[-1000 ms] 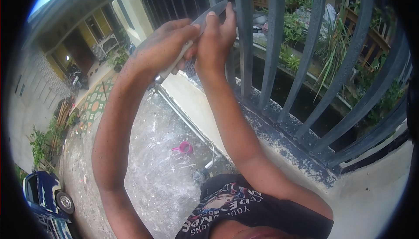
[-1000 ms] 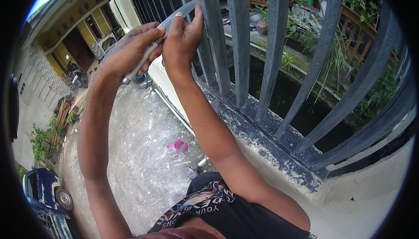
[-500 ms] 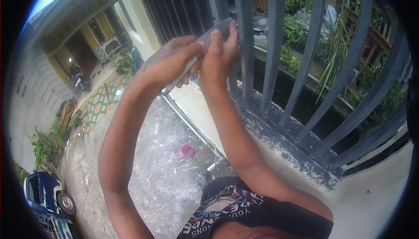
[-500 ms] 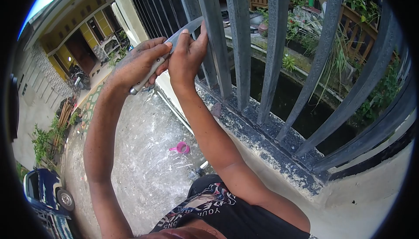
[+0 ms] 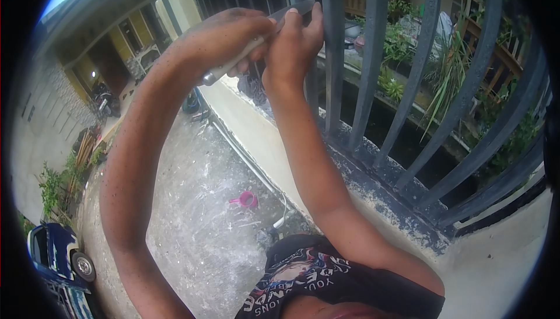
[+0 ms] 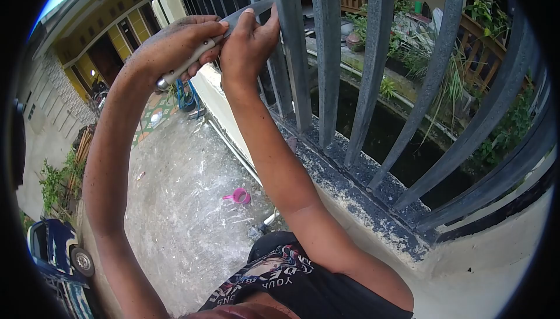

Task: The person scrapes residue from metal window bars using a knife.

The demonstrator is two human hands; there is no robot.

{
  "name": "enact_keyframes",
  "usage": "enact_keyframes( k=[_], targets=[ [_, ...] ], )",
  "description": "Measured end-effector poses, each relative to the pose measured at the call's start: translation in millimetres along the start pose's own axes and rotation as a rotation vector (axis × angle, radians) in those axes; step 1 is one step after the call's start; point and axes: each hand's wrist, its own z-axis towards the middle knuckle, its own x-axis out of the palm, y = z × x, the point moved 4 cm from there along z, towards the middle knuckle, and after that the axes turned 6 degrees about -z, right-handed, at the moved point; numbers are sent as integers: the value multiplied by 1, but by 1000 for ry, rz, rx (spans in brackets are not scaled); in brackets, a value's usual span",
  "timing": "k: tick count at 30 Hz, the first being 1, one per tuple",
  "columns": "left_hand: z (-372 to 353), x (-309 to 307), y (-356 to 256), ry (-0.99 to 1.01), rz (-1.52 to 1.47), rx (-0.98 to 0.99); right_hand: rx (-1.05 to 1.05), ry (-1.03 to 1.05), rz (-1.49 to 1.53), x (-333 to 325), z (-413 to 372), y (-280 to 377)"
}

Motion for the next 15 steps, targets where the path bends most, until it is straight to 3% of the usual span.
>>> enact_keyframes(
  k=[5, 9, 15],
  targets=[
    [-3, 4, -1, -28, 3, -18, 61, 16, 37, -4, -4, -1],
    [-5, 9, 8, 0, 35, -66, -17, -38, 41, -9, -9, -6],
    [4, -5, 3, -46, 70, -13, 42, 45, 54, 4, 2, -3]
  ],
)
